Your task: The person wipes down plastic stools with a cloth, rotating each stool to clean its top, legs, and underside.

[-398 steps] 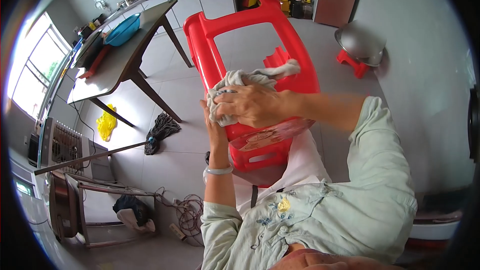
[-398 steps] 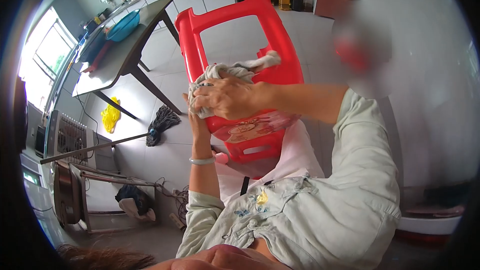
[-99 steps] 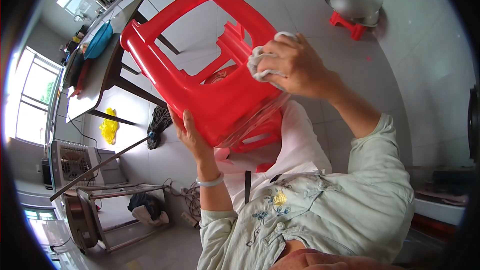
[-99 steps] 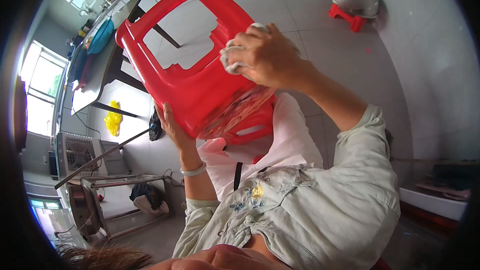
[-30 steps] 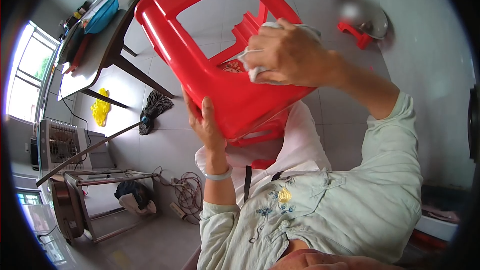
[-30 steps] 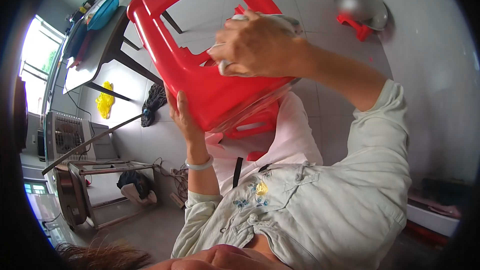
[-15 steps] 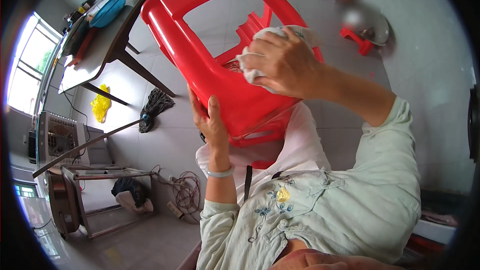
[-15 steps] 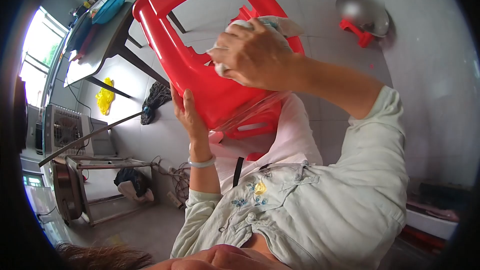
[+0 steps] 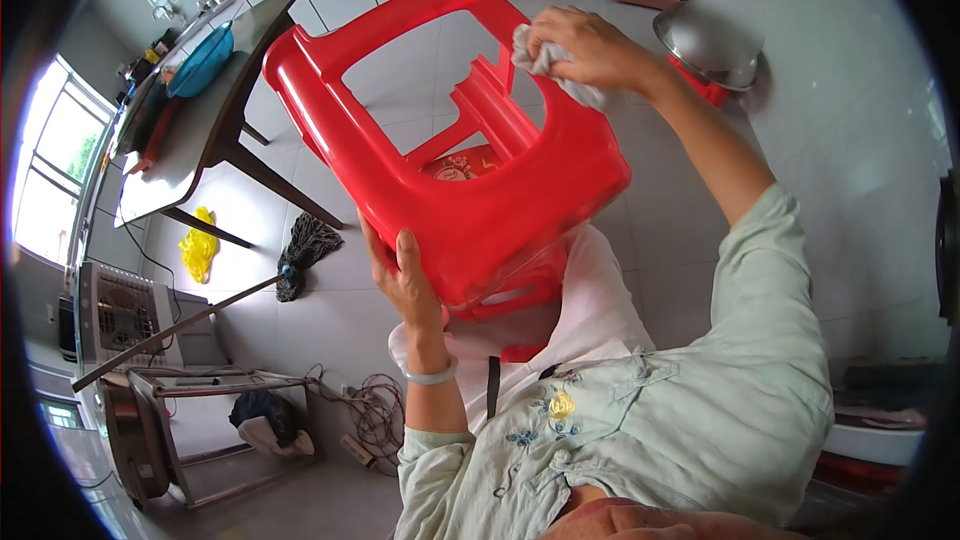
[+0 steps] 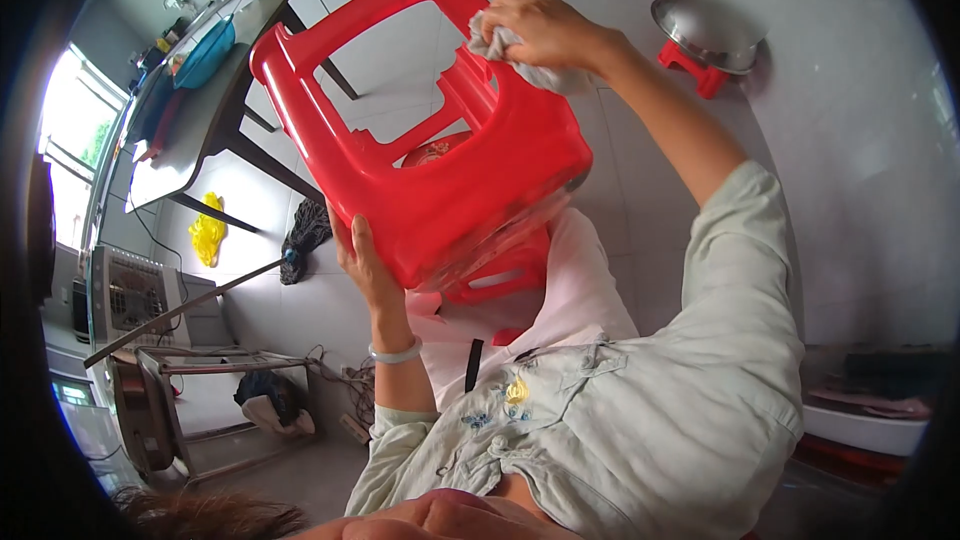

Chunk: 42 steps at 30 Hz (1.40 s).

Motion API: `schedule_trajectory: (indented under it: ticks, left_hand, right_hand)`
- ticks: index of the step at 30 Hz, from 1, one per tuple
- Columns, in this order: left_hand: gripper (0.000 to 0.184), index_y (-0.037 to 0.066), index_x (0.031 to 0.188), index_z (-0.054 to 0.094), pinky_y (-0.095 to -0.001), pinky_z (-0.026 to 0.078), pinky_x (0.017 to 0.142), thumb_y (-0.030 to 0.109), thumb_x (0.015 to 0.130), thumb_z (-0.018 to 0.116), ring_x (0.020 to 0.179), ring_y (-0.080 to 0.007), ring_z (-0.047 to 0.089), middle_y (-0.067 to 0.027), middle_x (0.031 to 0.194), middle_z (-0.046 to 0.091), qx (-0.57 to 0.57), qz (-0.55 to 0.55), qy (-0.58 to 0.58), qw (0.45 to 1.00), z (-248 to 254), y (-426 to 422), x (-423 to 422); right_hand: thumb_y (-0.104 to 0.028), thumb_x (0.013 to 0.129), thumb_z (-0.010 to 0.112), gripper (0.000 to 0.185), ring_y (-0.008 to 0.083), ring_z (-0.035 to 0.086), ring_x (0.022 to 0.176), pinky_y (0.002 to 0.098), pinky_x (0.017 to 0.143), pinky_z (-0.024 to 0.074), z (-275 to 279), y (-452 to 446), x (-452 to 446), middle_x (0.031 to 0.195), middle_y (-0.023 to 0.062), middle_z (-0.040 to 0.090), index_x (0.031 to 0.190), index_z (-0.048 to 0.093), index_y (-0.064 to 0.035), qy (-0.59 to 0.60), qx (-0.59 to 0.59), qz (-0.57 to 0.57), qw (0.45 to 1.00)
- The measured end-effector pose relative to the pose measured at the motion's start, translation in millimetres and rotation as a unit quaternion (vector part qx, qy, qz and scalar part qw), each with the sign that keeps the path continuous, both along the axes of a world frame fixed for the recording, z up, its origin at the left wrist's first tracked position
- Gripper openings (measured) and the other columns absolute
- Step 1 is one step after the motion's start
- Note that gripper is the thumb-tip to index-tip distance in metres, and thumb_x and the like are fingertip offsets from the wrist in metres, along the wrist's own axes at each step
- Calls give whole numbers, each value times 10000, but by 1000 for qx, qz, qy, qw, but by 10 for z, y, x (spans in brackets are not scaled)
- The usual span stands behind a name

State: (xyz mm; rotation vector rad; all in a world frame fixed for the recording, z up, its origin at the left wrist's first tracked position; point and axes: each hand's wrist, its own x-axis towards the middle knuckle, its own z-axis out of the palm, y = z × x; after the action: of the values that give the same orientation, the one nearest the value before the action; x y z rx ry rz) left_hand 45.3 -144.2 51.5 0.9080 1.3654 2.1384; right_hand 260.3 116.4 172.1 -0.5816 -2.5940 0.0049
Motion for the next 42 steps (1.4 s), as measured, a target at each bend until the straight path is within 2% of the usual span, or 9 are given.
schedule_trajectory:
  ticks: [12,14,16,18,20,24,30,36,42]
  left_hand:
    - [625,28,1448,331,-389,488,974,355,952,526,1209,-279,521,-162,1374,459,-10,28,-5,1000,-211,-23,-157]
    - [620,28,1445,326,-395,496,967,358,955,515,1202,-281,528,-166,1368,461,-6,21,-32,999,-178,-28,-146]
    - [616,28,1443,322,-401,504,959,362,959,504,1195,-283,534,-171,1362,463,0,16,-58,998,-163,-15,-147]
    - [610,21,1439,315,-406,521,941,369,965,478,1172,-285,553,-184,1354,464,7,39,-29,999,-177,21,-119]
    - [605,20,1434,321,-405,520,942,372,966,472,1167,-286,557,-186,1350,465,4,33,-37,999,-143,13,-100]
    - [663,18,1471,292,-365,449,998,352,950,530,1218,-252,496,-166,1410,420,19,4,-72,997,-66,1,-69]
    - [584,20,1414,344,-385,521,936,385,972,458,1145,-271,567,-179,1316,488,11,37,-3,999,-204,19,-143]
    - [572,34,1424,339,-377,507,955,369,977,464,1176,-251,544,-158,1341,473,17,21,-12,1000,-281,-39,-155]
    - [692,39,1506,227,-337,368,1063,285,952,561,1287,-206,429,-122,1450,396,42,-49,-116,991,-93,-127,-71]
  right_hand:
    - [-361,787,701,387,274,602,1107,408,904,490,185,994,-996,1135,98,640,1123,645,-177,32,-42,-88,995]
    - [-475,782,696,548,239,604,1096,380,907,486,-101,1136,-971,1170,98,627,1223,603,-164,222,-315,-53,921]
    - [-488,830,660,596,210,592,1095,366,917,472,-430,1242,-922,1226,101,595,1302,546,-142,255,-379,-35,889]
    - [-460,894,605,558,219,567,1129,357,969,436,-595,928,-777,1273,112,562,1320,520,-109,361,-571,22,737]
    - [-396,960,529,487,210,544,1160,335,998,417,-825,735,-462,1276,107,553,1321,510,-69,146,-149,80,975]
    - [-383,969,509,451,161,554,1084,304,944,439,-1204,54,-142,1218,65,567,1271,539,-49,273,-521,32,808]
    - [-350,955,525,383,130,592,968,286,879,462,-1175,167,24,1103,44,631,1185,613,-57,329,-609,-40,721]
    - [-378,941,537,386,148,603,940,275,859,463,-886,60,-100,1027,60,656,1140,634,-62,366,-413,-111,827]
    - [-425,930,580,456,181,578,1049,314,943,431,-758,-231,238,1124,69,630,1201,598,-59,352,-470,-28,809]
